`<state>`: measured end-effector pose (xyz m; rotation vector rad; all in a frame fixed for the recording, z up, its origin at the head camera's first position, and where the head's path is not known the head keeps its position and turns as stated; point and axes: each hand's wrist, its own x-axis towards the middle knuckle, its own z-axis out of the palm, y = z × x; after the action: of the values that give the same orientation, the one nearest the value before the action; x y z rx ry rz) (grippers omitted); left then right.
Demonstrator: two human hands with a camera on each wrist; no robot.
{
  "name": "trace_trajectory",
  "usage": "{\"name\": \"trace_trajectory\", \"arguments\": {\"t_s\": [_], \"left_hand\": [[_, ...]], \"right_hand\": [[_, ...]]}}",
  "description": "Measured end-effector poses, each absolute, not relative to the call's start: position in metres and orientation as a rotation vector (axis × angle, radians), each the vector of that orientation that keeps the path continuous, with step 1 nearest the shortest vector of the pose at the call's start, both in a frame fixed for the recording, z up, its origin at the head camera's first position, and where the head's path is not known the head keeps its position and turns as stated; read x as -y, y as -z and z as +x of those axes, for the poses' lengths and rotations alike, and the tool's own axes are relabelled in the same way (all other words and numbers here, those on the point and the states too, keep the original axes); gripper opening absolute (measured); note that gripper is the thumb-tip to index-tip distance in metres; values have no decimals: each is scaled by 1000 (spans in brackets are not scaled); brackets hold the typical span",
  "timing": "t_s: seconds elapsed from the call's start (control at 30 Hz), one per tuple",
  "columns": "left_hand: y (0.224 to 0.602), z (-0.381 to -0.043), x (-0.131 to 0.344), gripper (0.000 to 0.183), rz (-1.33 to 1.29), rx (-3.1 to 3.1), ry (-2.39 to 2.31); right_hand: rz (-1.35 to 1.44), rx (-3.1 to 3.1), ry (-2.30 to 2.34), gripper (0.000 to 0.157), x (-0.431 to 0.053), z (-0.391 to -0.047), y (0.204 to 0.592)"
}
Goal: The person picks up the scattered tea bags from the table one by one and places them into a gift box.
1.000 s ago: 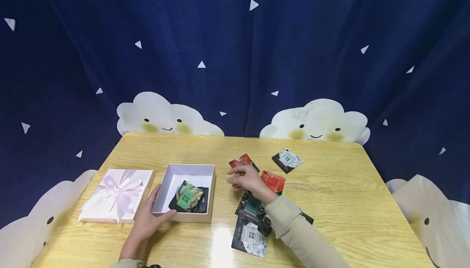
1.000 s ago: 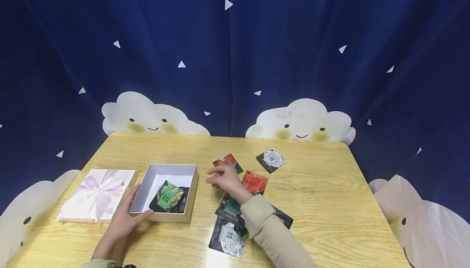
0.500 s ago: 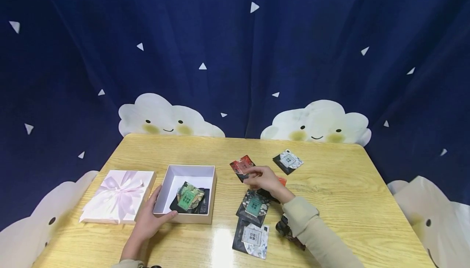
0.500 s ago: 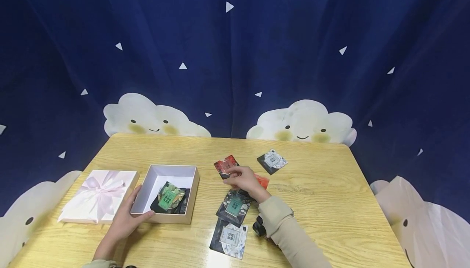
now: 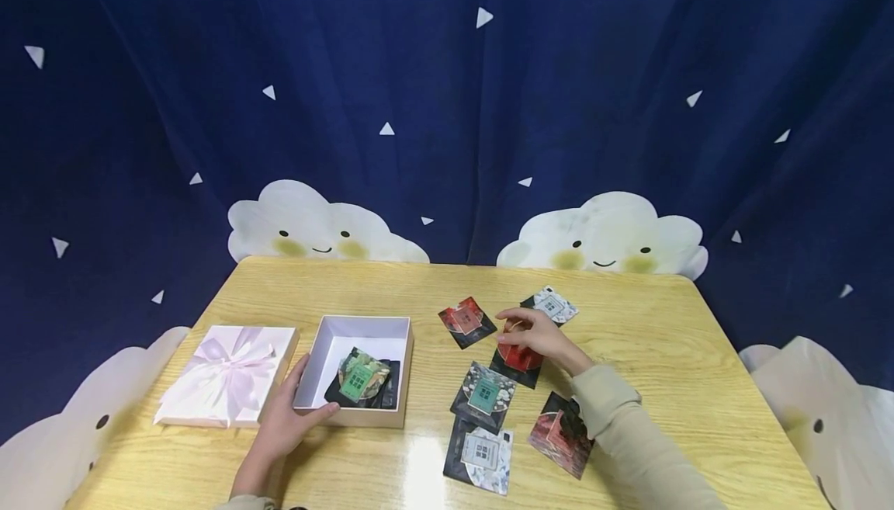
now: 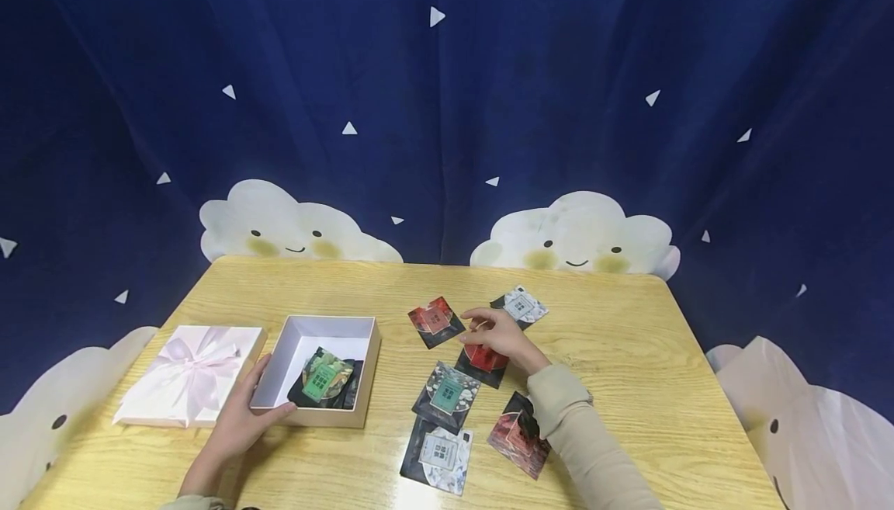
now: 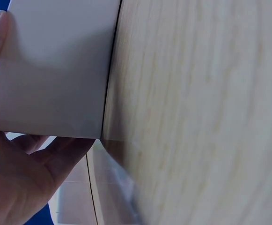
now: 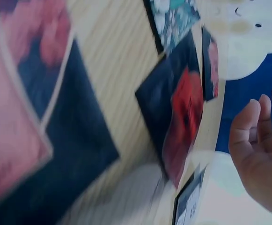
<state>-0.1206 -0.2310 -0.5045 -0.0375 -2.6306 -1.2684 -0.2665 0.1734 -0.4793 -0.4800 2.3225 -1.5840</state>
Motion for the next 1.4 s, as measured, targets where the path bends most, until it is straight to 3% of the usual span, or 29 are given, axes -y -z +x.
{"name": "trace_trajectory", "arguments": {"t_s": [0.87, 1.13, 1.4], "left_hand": [[508, -120, 234, 93, -16, 2612, 1291], [511, -121, 232, 93, -30, 2601, 1299], [511, -122, 230, 94, -7, 2593, 1332]], "right_hand": [[-327, -2667, 1426, 47, -227, -301, 493], [-225, -2740, 1362, 54, -243, -310, 497], [-189, -2684, 1302, 73, -253, -320, 501]]}}
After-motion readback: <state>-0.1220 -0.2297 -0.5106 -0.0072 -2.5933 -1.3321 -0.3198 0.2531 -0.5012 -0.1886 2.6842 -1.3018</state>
